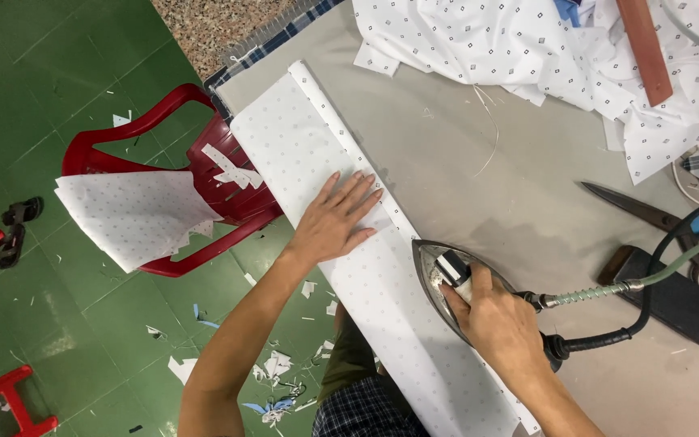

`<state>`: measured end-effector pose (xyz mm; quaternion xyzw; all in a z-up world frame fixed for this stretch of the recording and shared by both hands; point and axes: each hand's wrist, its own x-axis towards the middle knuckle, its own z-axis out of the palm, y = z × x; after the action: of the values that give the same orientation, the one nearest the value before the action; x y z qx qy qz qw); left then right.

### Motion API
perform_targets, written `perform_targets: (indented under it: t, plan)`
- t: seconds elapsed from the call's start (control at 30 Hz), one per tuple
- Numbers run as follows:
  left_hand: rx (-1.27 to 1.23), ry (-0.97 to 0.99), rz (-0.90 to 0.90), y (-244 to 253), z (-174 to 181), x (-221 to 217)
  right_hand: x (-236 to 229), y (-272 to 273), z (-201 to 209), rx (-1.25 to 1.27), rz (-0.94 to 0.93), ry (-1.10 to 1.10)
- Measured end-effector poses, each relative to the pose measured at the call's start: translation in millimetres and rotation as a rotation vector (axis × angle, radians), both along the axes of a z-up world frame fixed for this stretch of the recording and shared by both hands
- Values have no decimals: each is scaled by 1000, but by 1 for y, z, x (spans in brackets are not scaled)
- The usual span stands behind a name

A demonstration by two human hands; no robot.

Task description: The person irons a long, white piece of patterned fabric on a work table. They use a steam iron to press the fabric, frequently adjusting its position with their hands and using a black rectangular tool to smooth the material.

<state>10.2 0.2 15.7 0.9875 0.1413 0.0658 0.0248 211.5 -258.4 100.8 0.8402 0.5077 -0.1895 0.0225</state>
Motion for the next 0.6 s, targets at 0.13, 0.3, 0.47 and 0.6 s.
perform_targets:
  t: [0.13, 0.3, 0.47, 0.6]
  plan:
    - [0, -8, -30, 11, 1, 4, 3, 3, 13, 11, -17, 89]
    - [-31, 21, -41, 27, -3, 4, 8, 8, 32, -26, -212, 352]
    - [-89, -40, -38, 30, -7, 3, 8, 1, 22, 103, -80, 267]
    - [-57, -50, -30, 30, -4, 5, 4, 6, 23, -22, -54, 212]
